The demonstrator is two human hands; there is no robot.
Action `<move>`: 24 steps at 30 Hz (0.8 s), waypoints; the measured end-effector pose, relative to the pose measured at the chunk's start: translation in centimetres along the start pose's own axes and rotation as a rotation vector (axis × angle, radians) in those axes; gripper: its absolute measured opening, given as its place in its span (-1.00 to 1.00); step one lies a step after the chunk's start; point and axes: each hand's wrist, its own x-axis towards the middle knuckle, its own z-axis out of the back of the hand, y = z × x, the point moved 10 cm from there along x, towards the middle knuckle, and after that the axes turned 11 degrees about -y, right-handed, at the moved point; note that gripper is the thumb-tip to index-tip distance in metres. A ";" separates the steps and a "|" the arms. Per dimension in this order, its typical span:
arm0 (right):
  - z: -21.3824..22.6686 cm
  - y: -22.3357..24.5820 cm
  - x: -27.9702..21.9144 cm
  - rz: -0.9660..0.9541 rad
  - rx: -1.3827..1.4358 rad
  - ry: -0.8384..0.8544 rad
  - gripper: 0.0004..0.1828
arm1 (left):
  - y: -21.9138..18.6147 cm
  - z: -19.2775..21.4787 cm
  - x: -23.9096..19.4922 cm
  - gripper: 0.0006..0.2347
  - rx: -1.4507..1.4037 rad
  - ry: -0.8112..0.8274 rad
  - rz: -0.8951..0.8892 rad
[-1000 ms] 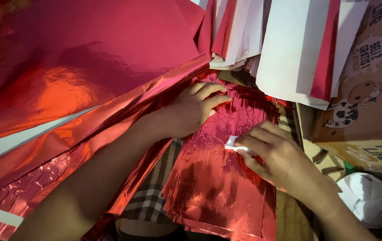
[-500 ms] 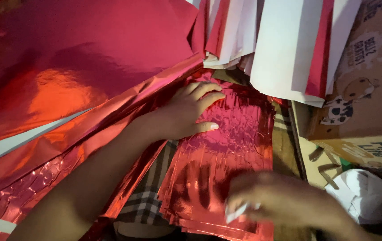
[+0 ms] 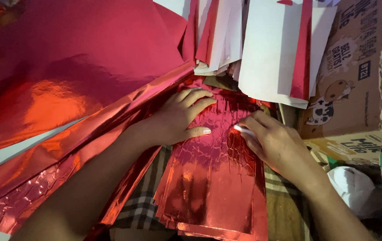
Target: The person repeatedly wipes a stack of red metallic foil sheets with a small white cloth. They hold the stack steady with the left hand while rubbing the surface with the right hand, occasionally lifting and repositioning the sheets.
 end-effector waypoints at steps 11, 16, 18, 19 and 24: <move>2.4 0.4 1.6 0.032 -0.345 -0.398 -0.71 | -0.4 0.1 -0.2 -0.41 0.072 -0.037 -0.051; 2.9 1.2 1.8 0.103 -0.475 -0.480 -0.64 | -0.5 0.2 -0.3 -0.42 0.076 -0.043 -0.054; 4.7 1.7 1.2 0.122 -0.267 -0.619 -0.76 | -0.6 0.3 -0.3 -0.41 0.068 -0.041 -0.050; 4.4 1.4 0.7 0.125 -0.266 -0.620 -0.76 | -0.6 0.5 -0.3 -0.41 0.070 -0.043 -0.048; 6.6 -0.8 -0.2 -0.157 0.195 -0.666 -0.52 | -0.5 0.1 -0.5 -0.40 0.073 0.057 -0.034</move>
